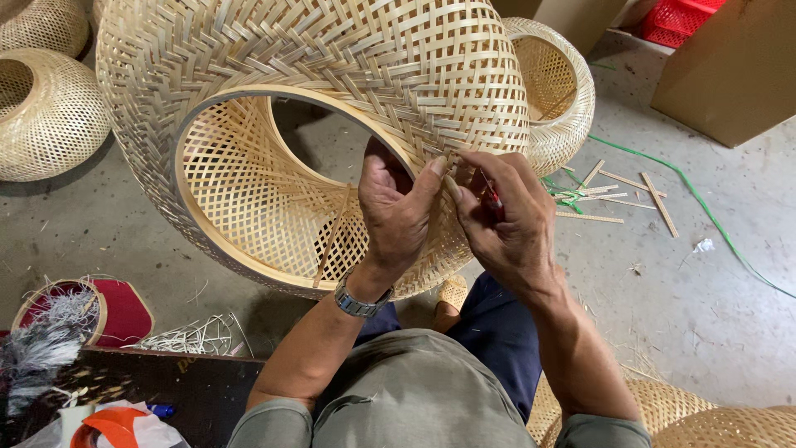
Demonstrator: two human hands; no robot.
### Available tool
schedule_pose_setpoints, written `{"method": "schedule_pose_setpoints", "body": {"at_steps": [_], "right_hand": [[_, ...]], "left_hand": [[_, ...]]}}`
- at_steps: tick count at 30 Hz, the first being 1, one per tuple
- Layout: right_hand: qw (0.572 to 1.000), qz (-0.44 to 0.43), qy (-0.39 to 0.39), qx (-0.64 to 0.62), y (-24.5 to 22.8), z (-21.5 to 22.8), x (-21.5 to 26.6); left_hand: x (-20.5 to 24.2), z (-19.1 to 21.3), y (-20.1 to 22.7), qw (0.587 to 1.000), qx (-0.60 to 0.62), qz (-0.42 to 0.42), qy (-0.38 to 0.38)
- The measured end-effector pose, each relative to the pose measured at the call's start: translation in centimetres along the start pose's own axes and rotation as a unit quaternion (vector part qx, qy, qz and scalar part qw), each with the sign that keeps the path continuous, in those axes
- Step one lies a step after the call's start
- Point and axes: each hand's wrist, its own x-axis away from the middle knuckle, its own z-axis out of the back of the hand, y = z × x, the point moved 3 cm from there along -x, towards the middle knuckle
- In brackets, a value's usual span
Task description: The person is weaving a large bamboo basket, using a red-handled tool to tuck and secure the woven strips along the rim. The person rotates the basket to access different sections of the rim, ensuring the weave is tight and even.
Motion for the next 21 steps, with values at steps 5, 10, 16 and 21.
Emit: {"method": "schedule_pose_setpoints", "body": {"at_steps": [5, 10, 16, 21], "right_hand": [[1.0, -0.017, 0.012, -0.01, 0.04, -0.23, 0.15], [0.999, -0.026, 0.0, -0.018, -0.01, -0.08, -0.01], [0.999, -0.018, -0.019, -0.032, -0.31, 0.07, -0.2], [0.999, -0.042, -0.025, -0.017, -0.18, 0.13, -0.23]], "left_hand": [[0.16, 0.03, -0.11, 1.0, 0.005, 0.012, 0.009], [0.21, -0.1, -0.19, 1.0, 0.011, -0.002, -0.004], [0.31, -0.11, -0.36, 1.0, 0.012, 0.024, 0.004], [0.37, -0.4, -0.12, 0.999, 0.03, 0.025, -0.005]]}}
